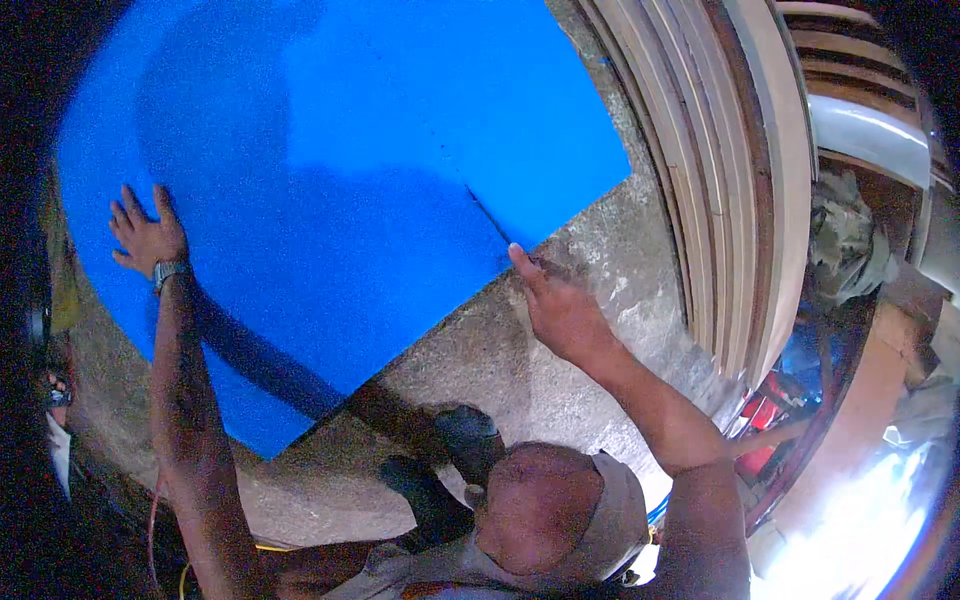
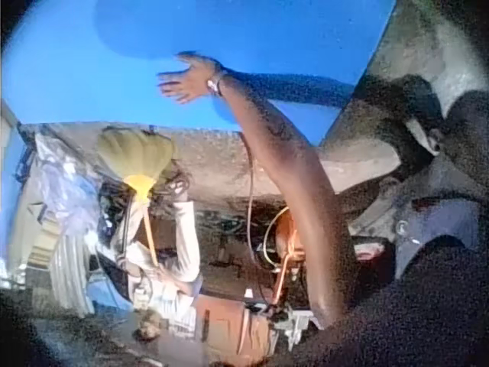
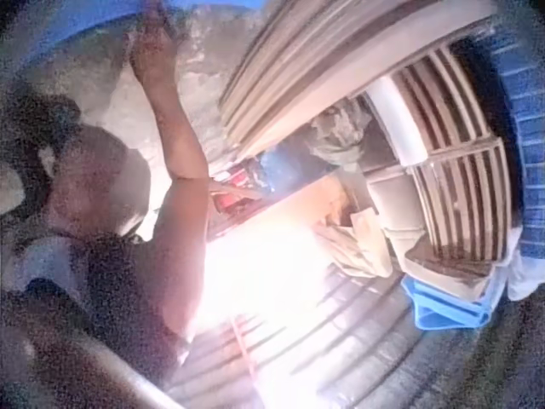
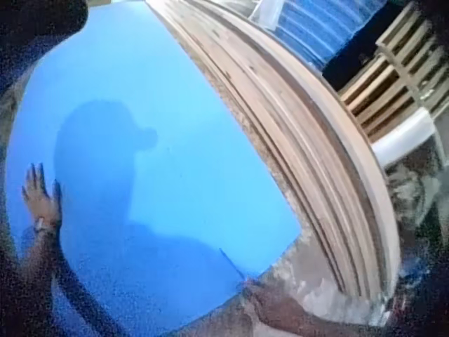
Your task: Measure and cut a blue foam sheet using a tape measure and utility knife.
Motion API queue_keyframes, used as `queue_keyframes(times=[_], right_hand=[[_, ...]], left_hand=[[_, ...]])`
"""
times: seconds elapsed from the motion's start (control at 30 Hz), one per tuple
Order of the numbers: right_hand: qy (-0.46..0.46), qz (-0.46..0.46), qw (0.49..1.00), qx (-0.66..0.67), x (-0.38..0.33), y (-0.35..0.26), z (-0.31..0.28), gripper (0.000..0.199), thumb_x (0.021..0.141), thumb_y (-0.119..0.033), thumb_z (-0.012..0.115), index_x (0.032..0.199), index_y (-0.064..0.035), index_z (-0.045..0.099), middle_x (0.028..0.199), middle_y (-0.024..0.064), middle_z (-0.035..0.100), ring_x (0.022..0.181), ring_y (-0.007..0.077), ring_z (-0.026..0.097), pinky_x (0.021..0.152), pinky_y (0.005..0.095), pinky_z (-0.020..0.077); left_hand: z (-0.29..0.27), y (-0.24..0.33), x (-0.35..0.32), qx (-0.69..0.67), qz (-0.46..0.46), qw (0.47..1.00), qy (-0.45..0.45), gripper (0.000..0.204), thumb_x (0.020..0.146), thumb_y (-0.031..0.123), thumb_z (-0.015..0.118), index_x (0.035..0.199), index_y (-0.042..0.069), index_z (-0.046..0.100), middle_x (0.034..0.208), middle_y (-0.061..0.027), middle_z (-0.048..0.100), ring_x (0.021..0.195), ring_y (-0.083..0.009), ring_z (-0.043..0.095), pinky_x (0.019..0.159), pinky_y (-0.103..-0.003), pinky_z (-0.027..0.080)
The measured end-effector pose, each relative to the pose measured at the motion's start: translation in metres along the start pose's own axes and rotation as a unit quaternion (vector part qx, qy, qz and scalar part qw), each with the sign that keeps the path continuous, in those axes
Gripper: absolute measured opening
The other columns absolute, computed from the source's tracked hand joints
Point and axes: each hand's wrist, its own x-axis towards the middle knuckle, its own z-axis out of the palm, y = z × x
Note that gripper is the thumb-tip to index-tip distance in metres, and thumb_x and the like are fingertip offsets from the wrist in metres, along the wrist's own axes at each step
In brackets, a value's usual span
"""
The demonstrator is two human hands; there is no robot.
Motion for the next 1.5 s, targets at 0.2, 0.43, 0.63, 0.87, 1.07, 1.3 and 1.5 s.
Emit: queue_keyframes(times=[0.2,0.43,0.63,0.87,1.07,1.3,1.5], right_hand=[[-0.049,0.048,0.998,0.011,-0.028,0.006,0.007,0.064,0.083,-0.010,0.050,0.138,-0.0212,0.019,0.089,0.0220,0.057,0.069,0.0396,0.057,0.060,0.0472,0.0474],[0.000,-0.010,0.997,-0.075,-0.063,0.032,0.040,0.064,0.083,-0.013,0.051,0.138,-0.0145,0.018,0.081,0.0144,0.057,0.059,0.0297,0.056,0.048,0.0377,0.0484],[-0.048,0.016,0.993,-0.103,-0.090,0.044,0.042,0.064,0.084,-0.017,0.049,0.139,-0.0136,0.016,0.075,0.0123,0.056,0.055,0.0273,0.056,0.045,0.0365,0.0484],[-0.142,0.106,0.984,-0.033,-0.122,0.034,-0.001,0.054,0.086,-0.020,0.047,0.136,-0.0186,0.025,0.077,0.0157,0.056,0.062,0.0346,0.058,0.052,0.0441,0.0489],[0.001,0.071,0.997,-0.008,-0.132,0.019,-0.053,0.053,0.083,-0.016,0.053,0.130,-0.0059,0.033,0.093,0.0183,0.059,0.077,0.0352,0.059,0.064,0.0417,0.0503],[0.130,-0.012,0.983,0.132,0.110,-0.091,-0.123,0.059,0.083,-0.012,0.052,0.135,-0.0025,0.024,0.118,0.0254,0.049,0.101,0.0396,0.053,0.084,0.0408,0.0447],[0.177,-0.118,0.964,0.161,0.383,-0.220,-0.201,0.054,0.087,-0.013,0.046,0.136,-0.0093,0.024,0.093,0.0277,0.057,0.082,0.0417,0.056,0.071,0.0469,0.0443]], left_hand=[[0.000,-0.006,0.004,0.015,-0.003,1.000,-0.006,0.067,0.083,0.063,0.030,0.135,0.022,0.032,0.143,-0.0076,0.025,0.131,-0.0268,0.021,0.102,-0.058,0.011],[-0.003,-0.006,0.005,0.004,0.000,1.000,-0.010,0.066,0.083,0.063,0.032,0.135,0.022,0.033,0.142,-0.0082,0.026,0.131,-0.0277,0.022,0.102,-0.058,0.011],[-0.005,-0.001,0.006,-0.007,-0.006,1.000,-0.002,0.066,0.082,0.061,0.034,0.133,0.021,0.036,0.141,-0.0088,0.028,0.130,-0.0280,0.025,0.100,-0.059,0.012],[-0.021,0.005,0.009,0.016,-0.008,1.000,-0.021,0.064,0.081,0.057,0.042,0.132,0.018,0.038,0.140,-0.0117,0.030,0.129,-0.0310,0.027,0.099,-0.060,0.015],[-0.035,0.028,0.014,-0.030,-0.049,0.995,-0.080,0.068,0.079,0.050,0.044,0.136,0.017,0.029,0.143,-0.0121,0.022,0.131,-0.0326,0.021,0.100,-0.060,0.013],[-0.046,0.019,0.019,-0.081,-0.079,0.972,-0.206,0.079,0.071,0.046,0.052,0.137,0.011,0.025,0.145,-0.0153,0.012,0.134,-0.0343,0.007,0.103,-0.058,0.002],[-0.047,0.010,0.017,-0.077,-0.103,0.950,-0.284,0.088,0.062,0.042,0.059,0.137,0.010,0.024,0.144,-0.0194,0.013,0.133,-0.0370,0.008,0.102,-0.059,0.004]])
